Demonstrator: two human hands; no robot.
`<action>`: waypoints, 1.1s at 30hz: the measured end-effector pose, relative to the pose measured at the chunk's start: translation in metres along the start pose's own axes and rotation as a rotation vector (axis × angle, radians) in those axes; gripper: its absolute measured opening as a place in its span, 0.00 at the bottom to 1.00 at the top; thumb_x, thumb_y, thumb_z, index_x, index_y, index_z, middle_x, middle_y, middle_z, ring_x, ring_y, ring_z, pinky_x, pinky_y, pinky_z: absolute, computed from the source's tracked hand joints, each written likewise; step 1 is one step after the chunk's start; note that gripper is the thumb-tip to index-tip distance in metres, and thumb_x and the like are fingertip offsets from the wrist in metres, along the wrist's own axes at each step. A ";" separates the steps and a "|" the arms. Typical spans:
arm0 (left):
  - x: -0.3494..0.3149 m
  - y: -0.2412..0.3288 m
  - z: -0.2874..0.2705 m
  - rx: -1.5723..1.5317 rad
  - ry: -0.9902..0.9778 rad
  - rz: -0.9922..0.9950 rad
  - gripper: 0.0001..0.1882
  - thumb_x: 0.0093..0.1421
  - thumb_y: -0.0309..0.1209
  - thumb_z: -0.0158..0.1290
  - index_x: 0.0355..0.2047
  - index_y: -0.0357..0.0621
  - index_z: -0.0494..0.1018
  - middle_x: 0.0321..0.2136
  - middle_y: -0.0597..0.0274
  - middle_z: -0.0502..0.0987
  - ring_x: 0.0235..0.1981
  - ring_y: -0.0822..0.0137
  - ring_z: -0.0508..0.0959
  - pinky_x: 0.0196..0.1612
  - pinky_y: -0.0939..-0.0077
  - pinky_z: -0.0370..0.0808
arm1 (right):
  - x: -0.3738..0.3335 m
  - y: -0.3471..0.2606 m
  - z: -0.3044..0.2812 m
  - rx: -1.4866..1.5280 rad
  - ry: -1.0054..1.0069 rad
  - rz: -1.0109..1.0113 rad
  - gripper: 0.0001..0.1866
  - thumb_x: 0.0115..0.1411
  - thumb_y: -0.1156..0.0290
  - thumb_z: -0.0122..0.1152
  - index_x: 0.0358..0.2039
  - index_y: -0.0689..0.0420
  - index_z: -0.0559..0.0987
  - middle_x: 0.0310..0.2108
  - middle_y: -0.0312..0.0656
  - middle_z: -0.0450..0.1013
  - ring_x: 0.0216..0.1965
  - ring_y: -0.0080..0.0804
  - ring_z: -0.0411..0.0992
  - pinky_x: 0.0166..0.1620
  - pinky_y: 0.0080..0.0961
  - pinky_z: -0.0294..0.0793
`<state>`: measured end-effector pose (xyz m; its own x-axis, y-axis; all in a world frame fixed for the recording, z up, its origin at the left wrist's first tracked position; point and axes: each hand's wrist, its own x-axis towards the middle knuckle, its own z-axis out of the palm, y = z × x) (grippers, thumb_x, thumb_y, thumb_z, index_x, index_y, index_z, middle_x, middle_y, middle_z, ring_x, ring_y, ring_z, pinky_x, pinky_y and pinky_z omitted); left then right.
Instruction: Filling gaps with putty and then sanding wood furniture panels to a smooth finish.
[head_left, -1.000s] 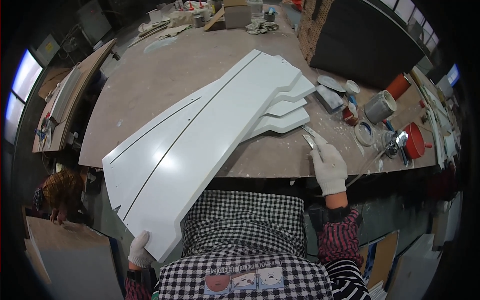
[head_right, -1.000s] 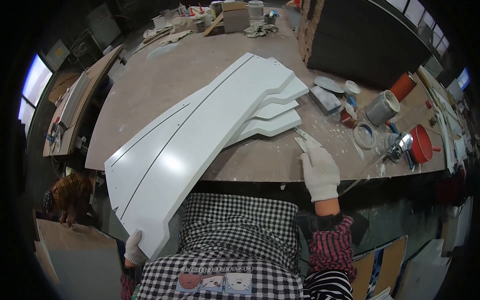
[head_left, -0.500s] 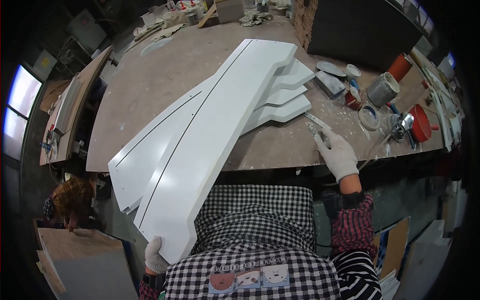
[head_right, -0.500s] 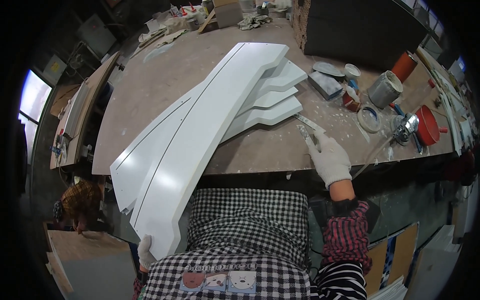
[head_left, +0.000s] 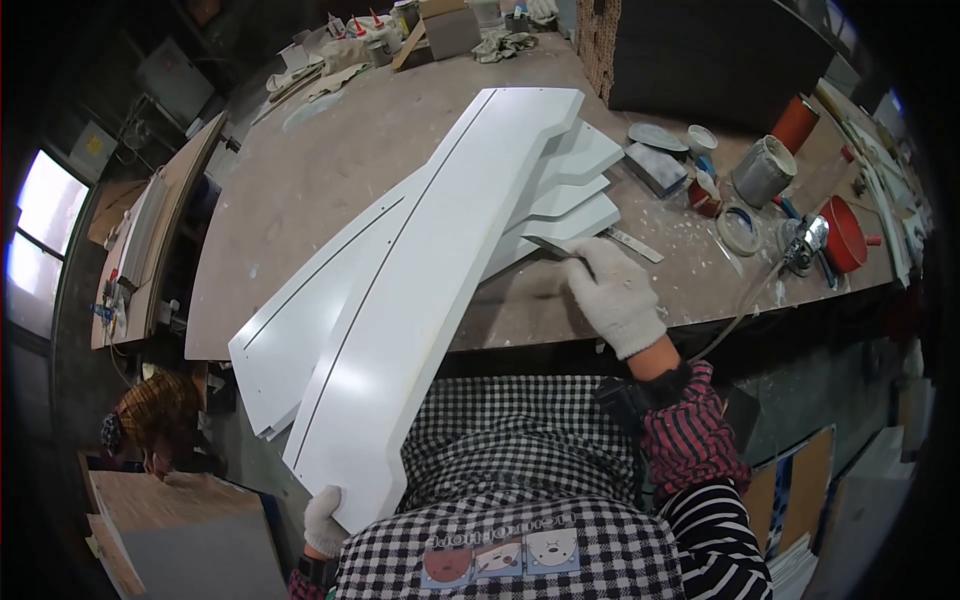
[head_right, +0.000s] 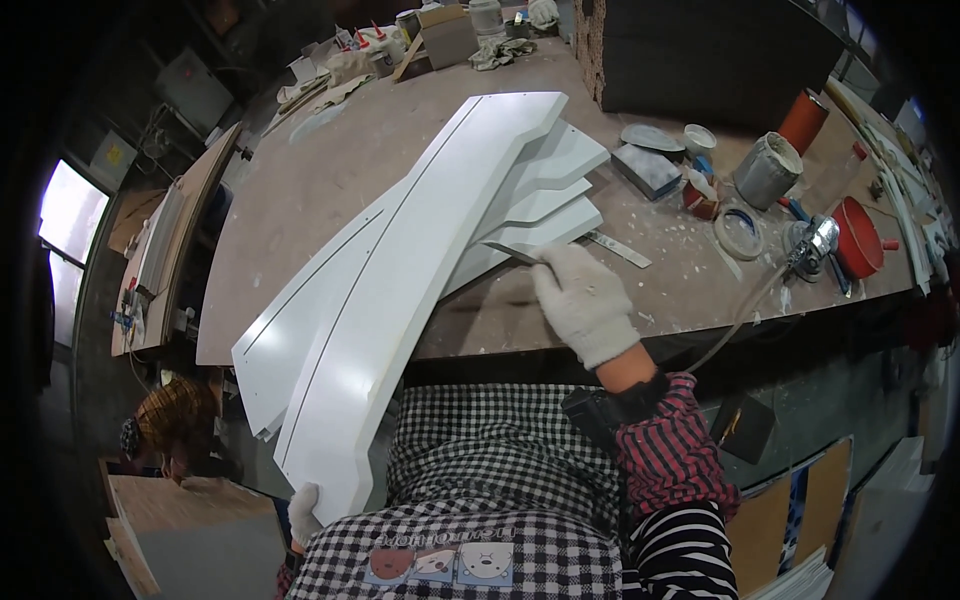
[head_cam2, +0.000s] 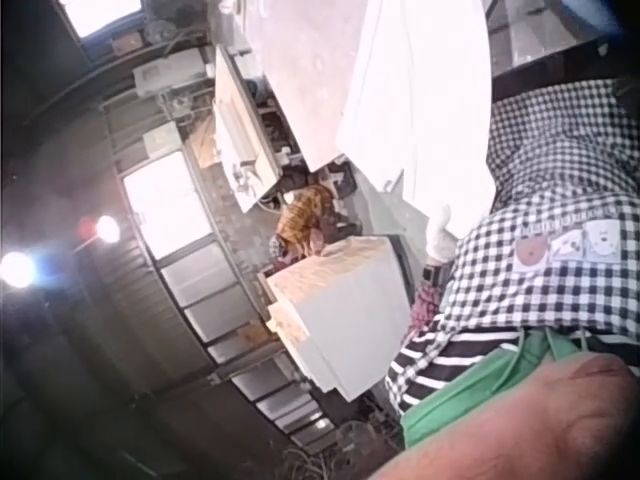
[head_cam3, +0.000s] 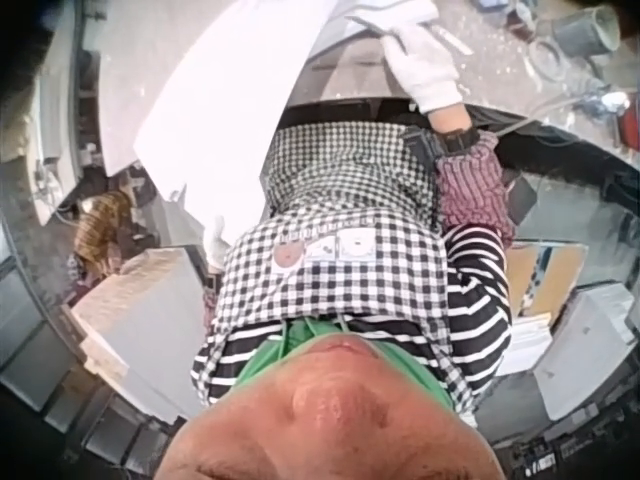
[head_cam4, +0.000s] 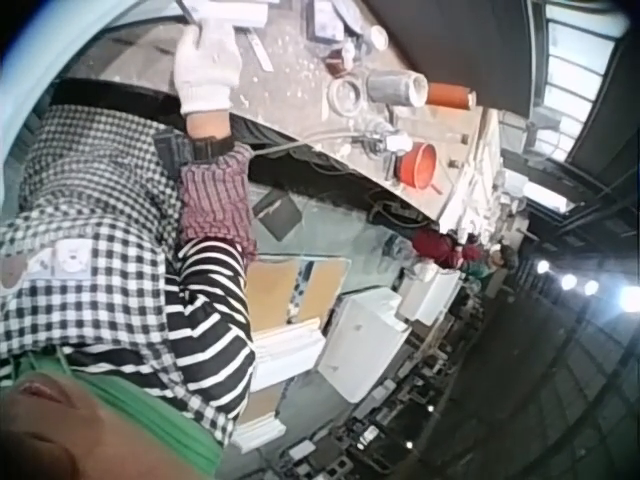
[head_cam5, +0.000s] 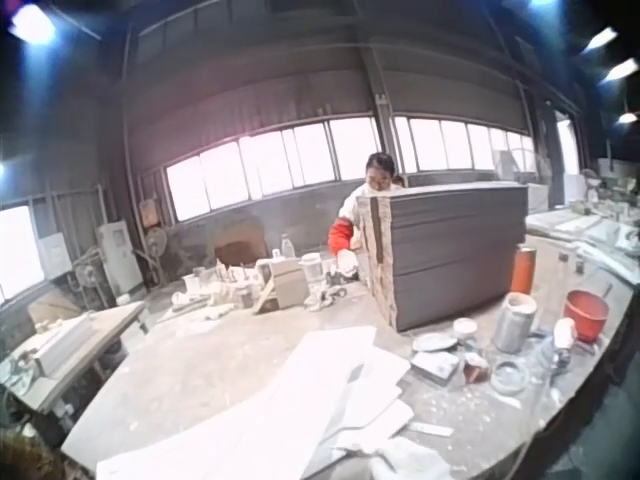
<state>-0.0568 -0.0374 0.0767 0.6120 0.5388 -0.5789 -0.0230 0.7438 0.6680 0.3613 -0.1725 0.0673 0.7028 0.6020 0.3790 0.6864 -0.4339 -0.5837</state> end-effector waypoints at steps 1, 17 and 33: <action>-0.001 0.000 0.002 0.021 0.018 -0.035 0.35 0.57 0.42 0.48 0.60 0.34 0.55 0.52 0.45 0.69 0.52 0.53 0.72 0.55 0.58 0.71 | 0.002 -0.007 0.005 0.013 -0.049 0.053 0.12 0.57 0.67 0.53 0.42 0.51 0.75 0.35 0.43 0.74 0.36 0.45 0.73 0.40 0.38 0.73; 0.006 -0.003 -0.017 -0.035 0.002 0.044 0.37 0.54 0.40 0.52 0.60 0.33 0.54 0.53 0.45 0.68 0.52 0.51 0.72 0.55 0.57 0.71 | 0.017 -0.027 0.029 -0.144 -0.096 -0.127 0.26 0.59 0.72 0.48 0.59 0.46 0.64 0.37 0.42 0.73 0.37 0.42 0.73 0.38 0.36 0.74; 0.003 -0.012 -0.007 -0.041 0.047 0.055 0.38 0.52 0.40 0.53 0.60 0.35 0.55 0.52 0.46 0.69 0.51 0.52 0.73 0.54 0.57 0.72 | 0.035 -0.023 0.023 -0.144 -0.172 -0.001 0.23 0.60 0.71 0.46 0.58 0.47 0.65 0.38 0.46 0.75 0.36 0.46 0.74 0.37 0.39 0.74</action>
<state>-0.0599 -0.0418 0.0640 0.5715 0.5964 -0.5637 -0.0884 0.7277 0.6802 0.3659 -0.1266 0.0776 0.6686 0.7025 0.2438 0.7150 -0.5173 -0.4703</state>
